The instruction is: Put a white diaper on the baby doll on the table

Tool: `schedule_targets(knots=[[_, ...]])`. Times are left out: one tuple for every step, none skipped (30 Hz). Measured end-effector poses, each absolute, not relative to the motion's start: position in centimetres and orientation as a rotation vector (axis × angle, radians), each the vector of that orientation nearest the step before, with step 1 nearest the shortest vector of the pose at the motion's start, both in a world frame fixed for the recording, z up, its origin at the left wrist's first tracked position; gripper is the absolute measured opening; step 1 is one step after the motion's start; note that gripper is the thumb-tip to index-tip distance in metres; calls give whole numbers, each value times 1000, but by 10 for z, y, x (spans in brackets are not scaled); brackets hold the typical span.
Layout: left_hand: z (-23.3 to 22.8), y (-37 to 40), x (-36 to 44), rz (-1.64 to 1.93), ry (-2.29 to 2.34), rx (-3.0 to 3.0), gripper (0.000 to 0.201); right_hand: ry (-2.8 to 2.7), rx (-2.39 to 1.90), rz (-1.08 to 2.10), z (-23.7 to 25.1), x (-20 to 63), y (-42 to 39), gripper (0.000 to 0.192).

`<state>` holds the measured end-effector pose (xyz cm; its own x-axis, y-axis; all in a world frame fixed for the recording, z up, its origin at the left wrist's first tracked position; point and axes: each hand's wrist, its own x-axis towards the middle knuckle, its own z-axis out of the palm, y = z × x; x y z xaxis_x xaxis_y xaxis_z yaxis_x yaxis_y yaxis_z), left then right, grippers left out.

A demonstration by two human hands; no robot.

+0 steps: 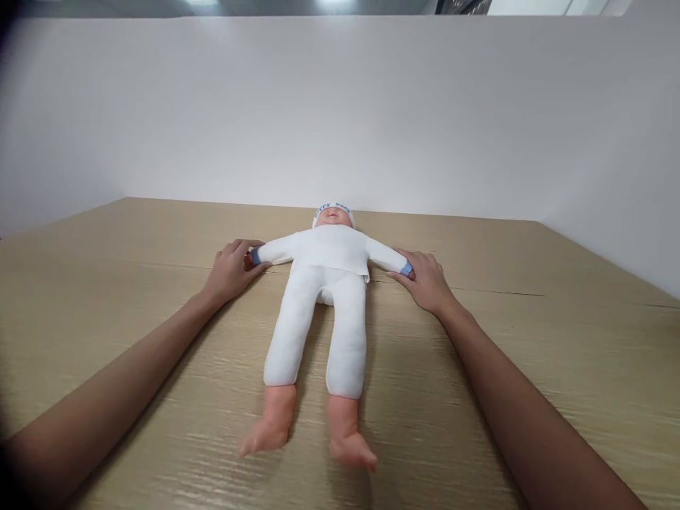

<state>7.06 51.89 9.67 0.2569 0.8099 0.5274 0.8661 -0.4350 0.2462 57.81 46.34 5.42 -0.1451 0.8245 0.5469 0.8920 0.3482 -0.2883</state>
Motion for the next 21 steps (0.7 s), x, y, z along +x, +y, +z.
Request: schedule_targets(knots=[[97,519,70,-927,-1618,-2419,50,-1975,-1504,-141,52,579,465,70],[97,518,70,-932,-1620,-2421,50,-1968,-1515,-145,49,579,466,71],[97,518,69,-936,-1623,-2423,50,-1961,-1526,-150,47,579,467,72],[97,517,69,-938,-1625,-2425,50,-1954,-1538,-156,45,579,467,74],[97,516,68,-938,-1627,-2429,50,-1947,-1551,-161,43,579,466,75],[97,514,68,-935,-1626,-2433,50,-1937,-1560,-166,41,578,465,77],[98,513,67,-931,-1623,-2434,51,-1926,-1565,-172,40,577,464,79],[99,510,67,-931,-1617,-2430,52,-1916,-1563,-181,40,574,461,82],[101,506,68,-940,-1604,-2424,52,-1904,-1552,-196,42,571,457,83],[103,501,70,-967,-1582,-2419,52,-1890,-1530,-214,45,565,452,84],[106,493,73,-1021,-1552,-2416,50,-1871,-1494,-231,50,556,445,81],[110,484,78,-1099,-1517,-2412,47,-1845,-1445,-245,58,544,437,75],[114,472,84,-1199,-1479,-2404,42,-1802,-1374,-244,68,528,426,64],[119,457,93,-1317,-1439,-2388,37,-1733,-1296,-223,81,509,414,49],[124,439,103,-1434,-1401,-2362,33,-1636,-1230,-186,96,488,398,36],[129,419,113,-1557,-1357,-2317,28,-1527,-1162,-141,113,466,380,27],[134,398,123,-1688,-1286,-2281,23,-1423,-1094,-98,130,444,358,23],[138,376,132,-1827,-1183,-2266,18,-1353,-1036,-69,147,426,335,24],[142,354,138,-1971,-1079,-2235,17,-1319,-989,-54,164,412,309,27],[146,334,142,-1995,-1003,-2219,19,-1410,-999,-67,178,404,284,33],[150,317,144,-1972,-905,-2243,21,-1548,-1009,-136,191,402,259,35]])
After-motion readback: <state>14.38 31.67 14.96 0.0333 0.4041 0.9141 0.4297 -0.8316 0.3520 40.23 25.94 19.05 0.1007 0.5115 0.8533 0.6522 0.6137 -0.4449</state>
